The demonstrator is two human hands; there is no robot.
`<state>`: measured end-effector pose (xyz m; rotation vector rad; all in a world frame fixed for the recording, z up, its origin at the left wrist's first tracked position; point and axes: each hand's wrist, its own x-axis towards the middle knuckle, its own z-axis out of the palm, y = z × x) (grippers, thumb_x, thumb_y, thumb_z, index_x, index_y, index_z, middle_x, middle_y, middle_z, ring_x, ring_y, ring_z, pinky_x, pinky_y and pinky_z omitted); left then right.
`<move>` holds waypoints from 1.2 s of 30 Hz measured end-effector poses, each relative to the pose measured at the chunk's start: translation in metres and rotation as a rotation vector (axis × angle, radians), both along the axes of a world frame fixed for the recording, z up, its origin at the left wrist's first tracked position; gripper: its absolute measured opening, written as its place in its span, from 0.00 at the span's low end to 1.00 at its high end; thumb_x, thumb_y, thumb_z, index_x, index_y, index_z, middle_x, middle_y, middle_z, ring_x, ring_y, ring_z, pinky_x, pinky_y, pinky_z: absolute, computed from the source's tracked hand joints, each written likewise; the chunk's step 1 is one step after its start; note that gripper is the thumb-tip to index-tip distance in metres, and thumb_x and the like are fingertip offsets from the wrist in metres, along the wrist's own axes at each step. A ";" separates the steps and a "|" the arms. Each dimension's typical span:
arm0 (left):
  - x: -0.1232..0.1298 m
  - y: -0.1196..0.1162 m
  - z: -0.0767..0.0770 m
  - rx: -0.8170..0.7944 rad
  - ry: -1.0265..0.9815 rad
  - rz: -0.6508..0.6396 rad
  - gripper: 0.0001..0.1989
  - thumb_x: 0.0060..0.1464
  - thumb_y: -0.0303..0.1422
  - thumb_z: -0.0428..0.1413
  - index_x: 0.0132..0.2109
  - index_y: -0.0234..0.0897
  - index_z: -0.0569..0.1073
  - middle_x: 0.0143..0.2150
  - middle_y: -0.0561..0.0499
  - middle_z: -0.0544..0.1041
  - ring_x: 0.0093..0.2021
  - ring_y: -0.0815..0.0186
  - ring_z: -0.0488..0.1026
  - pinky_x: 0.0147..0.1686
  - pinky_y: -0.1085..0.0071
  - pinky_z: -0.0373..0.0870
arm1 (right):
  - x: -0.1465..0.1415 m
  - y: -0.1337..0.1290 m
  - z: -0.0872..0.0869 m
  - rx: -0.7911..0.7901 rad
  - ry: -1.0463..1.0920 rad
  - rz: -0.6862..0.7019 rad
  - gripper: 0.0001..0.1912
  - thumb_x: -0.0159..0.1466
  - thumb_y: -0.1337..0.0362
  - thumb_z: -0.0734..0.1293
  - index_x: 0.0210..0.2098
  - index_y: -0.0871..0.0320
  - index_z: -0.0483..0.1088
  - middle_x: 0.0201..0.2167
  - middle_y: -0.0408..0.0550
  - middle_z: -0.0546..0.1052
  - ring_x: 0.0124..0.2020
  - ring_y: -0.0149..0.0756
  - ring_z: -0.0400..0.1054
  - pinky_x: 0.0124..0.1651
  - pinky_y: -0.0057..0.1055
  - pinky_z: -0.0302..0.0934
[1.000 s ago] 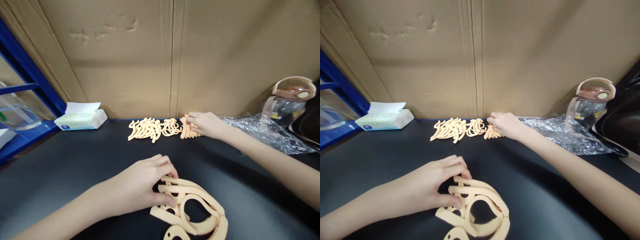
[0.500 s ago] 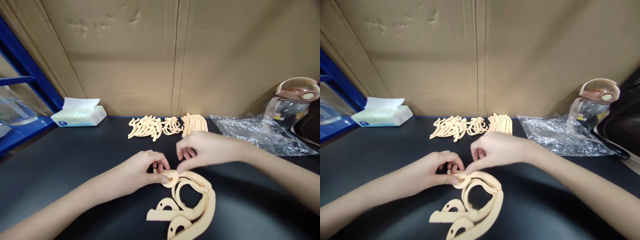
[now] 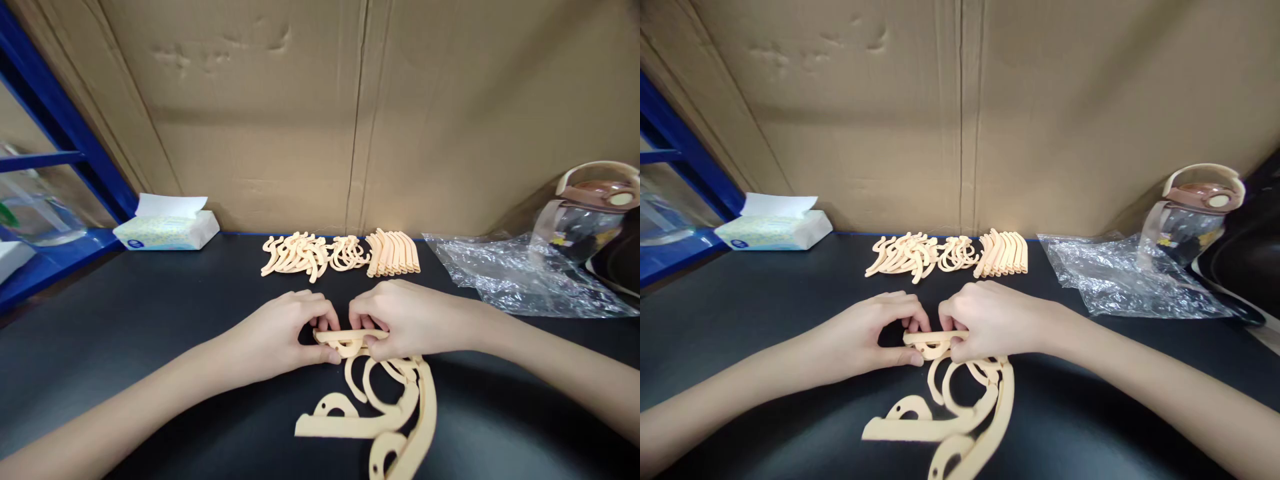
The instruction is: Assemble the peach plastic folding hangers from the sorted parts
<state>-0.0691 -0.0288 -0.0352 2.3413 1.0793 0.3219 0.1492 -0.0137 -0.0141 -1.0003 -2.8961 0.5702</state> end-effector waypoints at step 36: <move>0.010 0.005 0.012 0.360 -0.082 0.475 0.16 0.60 0.41 0.37 0.28 0.40 0.58 0.22 0.55 0.62 0.24 0.65 0.61 0.27 0.71 0.53 | 0.000 0.017 0.002 -0.082 0.398 -0.308 0.14 0.68 0.64 0.51 0.29 0.58 0.62 0.14 0.40 0.68 0.18 0.29 0.63 0.27 0.25 0.56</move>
